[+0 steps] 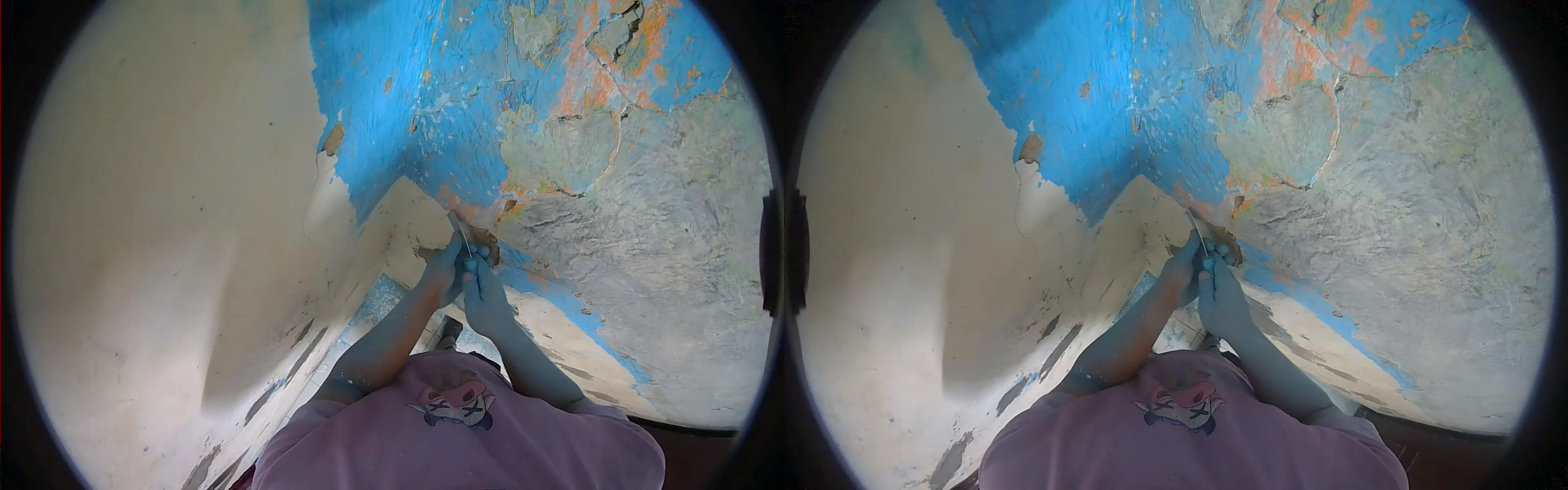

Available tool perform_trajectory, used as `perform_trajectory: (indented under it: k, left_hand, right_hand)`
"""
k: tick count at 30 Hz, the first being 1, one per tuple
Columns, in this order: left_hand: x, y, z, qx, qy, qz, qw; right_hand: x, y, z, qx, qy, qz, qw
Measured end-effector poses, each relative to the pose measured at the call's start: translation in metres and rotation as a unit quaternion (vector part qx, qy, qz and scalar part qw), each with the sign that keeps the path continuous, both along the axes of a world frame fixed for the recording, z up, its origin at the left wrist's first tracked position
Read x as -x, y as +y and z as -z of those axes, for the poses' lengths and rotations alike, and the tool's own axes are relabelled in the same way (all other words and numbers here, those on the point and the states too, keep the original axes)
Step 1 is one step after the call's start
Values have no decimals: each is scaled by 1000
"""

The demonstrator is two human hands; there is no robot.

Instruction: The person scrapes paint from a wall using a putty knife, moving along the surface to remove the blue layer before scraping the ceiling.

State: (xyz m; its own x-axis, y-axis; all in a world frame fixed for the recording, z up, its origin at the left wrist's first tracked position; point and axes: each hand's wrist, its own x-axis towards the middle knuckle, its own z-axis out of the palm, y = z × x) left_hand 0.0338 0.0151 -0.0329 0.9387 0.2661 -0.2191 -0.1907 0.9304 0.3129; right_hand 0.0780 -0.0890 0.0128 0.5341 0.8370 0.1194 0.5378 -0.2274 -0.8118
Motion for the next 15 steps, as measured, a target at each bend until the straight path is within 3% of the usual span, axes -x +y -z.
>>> perform_trajectory:
  k: [2, 7, 11, 15]
  left_hand:
    - [3, -1, 2, 18, 15, 4, 1000]
    - [8, -1, -5, 18, 57, 12, 998]
    - [1, 2, 4, -22, 43, 22, 999]
    - [7, 11, 21, -12, 13, 51, 999]
  right_hand:
    - [7, 1, -1, 20, 33, 7, 999]
    - [7, -6, -3, 36, -9, -7, 999]
    - [1, -9, -6, 46, -15, -34, 998]
    - [18, 2, 9, 54, 18, 14, 998]
